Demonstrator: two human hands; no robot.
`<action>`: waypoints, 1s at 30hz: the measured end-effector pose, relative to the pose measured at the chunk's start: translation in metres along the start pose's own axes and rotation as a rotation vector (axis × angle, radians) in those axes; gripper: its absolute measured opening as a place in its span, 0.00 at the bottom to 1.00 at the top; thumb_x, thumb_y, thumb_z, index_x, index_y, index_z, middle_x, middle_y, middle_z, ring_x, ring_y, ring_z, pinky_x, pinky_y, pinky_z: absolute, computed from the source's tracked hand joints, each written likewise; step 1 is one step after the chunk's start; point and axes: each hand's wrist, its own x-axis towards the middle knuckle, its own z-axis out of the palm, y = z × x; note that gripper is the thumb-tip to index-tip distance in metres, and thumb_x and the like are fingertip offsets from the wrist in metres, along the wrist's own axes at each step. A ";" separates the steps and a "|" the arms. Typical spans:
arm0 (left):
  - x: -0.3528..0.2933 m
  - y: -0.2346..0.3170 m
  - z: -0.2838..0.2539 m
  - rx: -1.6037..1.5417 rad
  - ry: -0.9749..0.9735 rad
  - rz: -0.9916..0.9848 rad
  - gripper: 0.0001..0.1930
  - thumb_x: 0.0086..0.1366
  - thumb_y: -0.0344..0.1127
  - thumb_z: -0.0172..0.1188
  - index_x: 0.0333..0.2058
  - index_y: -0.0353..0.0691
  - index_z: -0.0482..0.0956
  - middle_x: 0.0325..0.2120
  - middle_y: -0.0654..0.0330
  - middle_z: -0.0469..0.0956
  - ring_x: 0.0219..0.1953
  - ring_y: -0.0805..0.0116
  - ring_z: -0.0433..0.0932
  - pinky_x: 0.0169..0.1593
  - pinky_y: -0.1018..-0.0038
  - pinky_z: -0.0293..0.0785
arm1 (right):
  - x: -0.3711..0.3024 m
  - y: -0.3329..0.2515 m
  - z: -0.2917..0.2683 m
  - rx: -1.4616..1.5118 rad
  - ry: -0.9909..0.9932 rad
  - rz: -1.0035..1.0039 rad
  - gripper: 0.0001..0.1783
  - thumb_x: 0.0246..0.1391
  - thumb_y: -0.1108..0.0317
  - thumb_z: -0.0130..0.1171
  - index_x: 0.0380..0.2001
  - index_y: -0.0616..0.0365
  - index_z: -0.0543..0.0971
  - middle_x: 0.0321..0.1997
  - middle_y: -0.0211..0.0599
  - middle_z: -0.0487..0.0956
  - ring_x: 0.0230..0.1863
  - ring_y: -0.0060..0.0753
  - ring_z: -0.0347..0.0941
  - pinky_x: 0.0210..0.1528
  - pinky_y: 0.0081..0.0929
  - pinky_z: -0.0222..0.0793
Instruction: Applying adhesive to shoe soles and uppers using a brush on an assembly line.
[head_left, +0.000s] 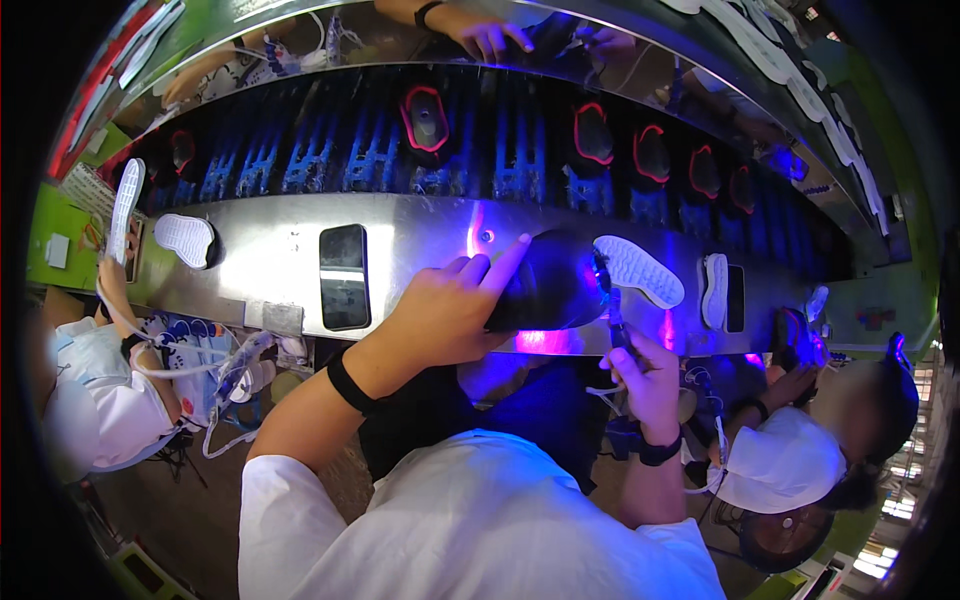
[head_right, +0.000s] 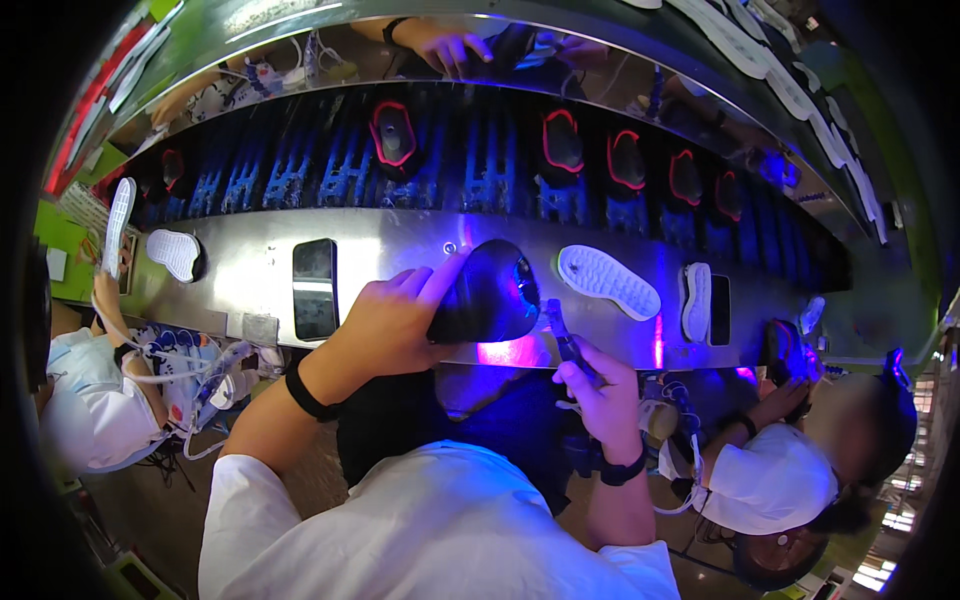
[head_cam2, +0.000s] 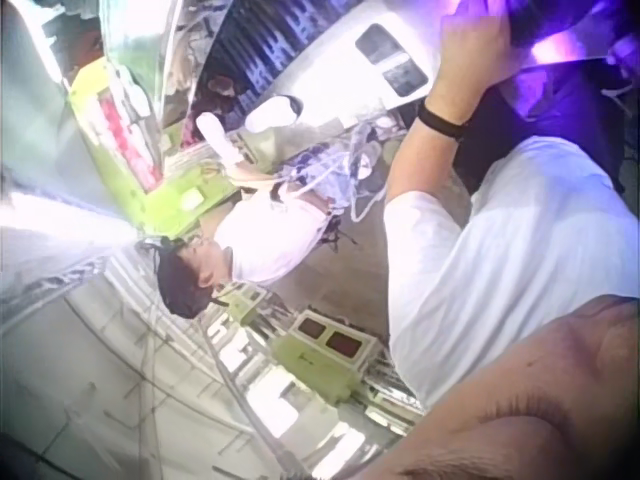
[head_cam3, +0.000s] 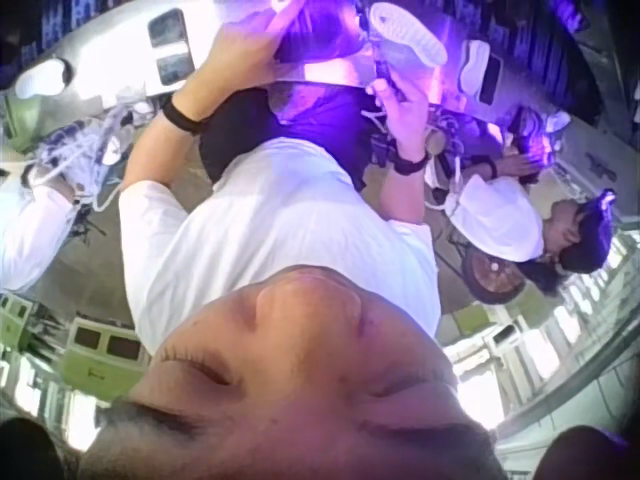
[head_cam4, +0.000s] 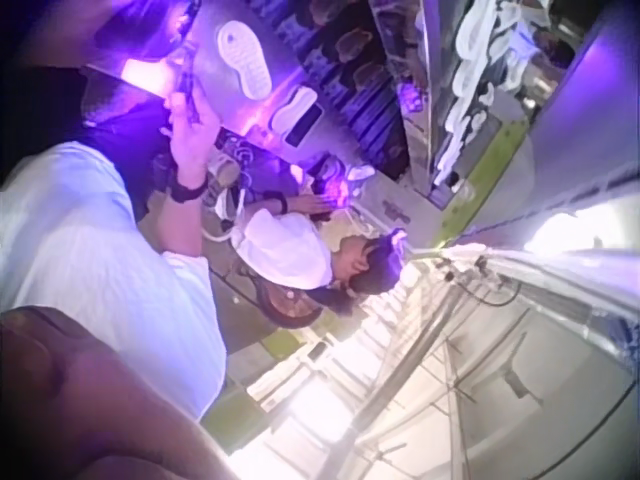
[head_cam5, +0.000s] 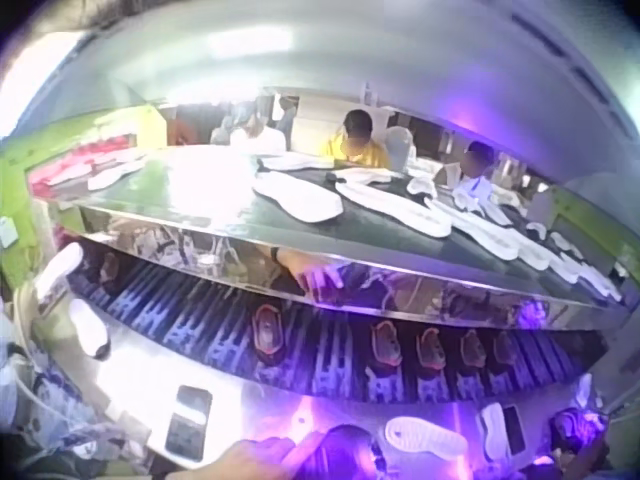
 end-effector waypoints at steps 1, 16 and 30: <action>-0.004 -0.001 0.002 -0.028 0.087 0.039 0.57 0.47 0.53 0.77 0.71 0.39 0.58 0.35 0.49 0.79 0.37 0.50 0.83 0.38 0.59 0.80 | -0.001 -0.003 -0.004 0.012 0.005 -0.012 0.22 0.60 0.72 0.67 0.57 0.64 0.80 0.34 0.31 0.83 0.30 0.18 0.74 0.35 0.19 0.70; -0.034 0.061 -0.010 -0.779 -0.097 0.115 0.57 0.50 0.49 0.81 0.71 0.35 0.55 0.52 0.48 0.81 0.54 0.54 0.83 0.58 0.62 0.78 | -0.023 -0.073 -0.028 -0.219 -0.028 -0.527 0.20 0.54 0.74 0.70 0.50 0.66 0.83 0.40 0.36 0.85 0.40 0.25 0.80 0.46 0.23 0.74; -0.009 0.068 0.009 -1.490 -0.425 -0.481 0.42 0.62 0.39 0.73 0.68 0.32 0.59 0.59 0.53 0.73 0.59 0.63 0.75 0.64 0.63 0.72 | 0.001 -0.008 -0.043 -0.203 -0.041 -0.496 0.18 0.53 0.74 0.71 0.49 0.60 0.85 0.38 0.42 0.86 0.38 0.36 0.82 0.43 0.29 0.74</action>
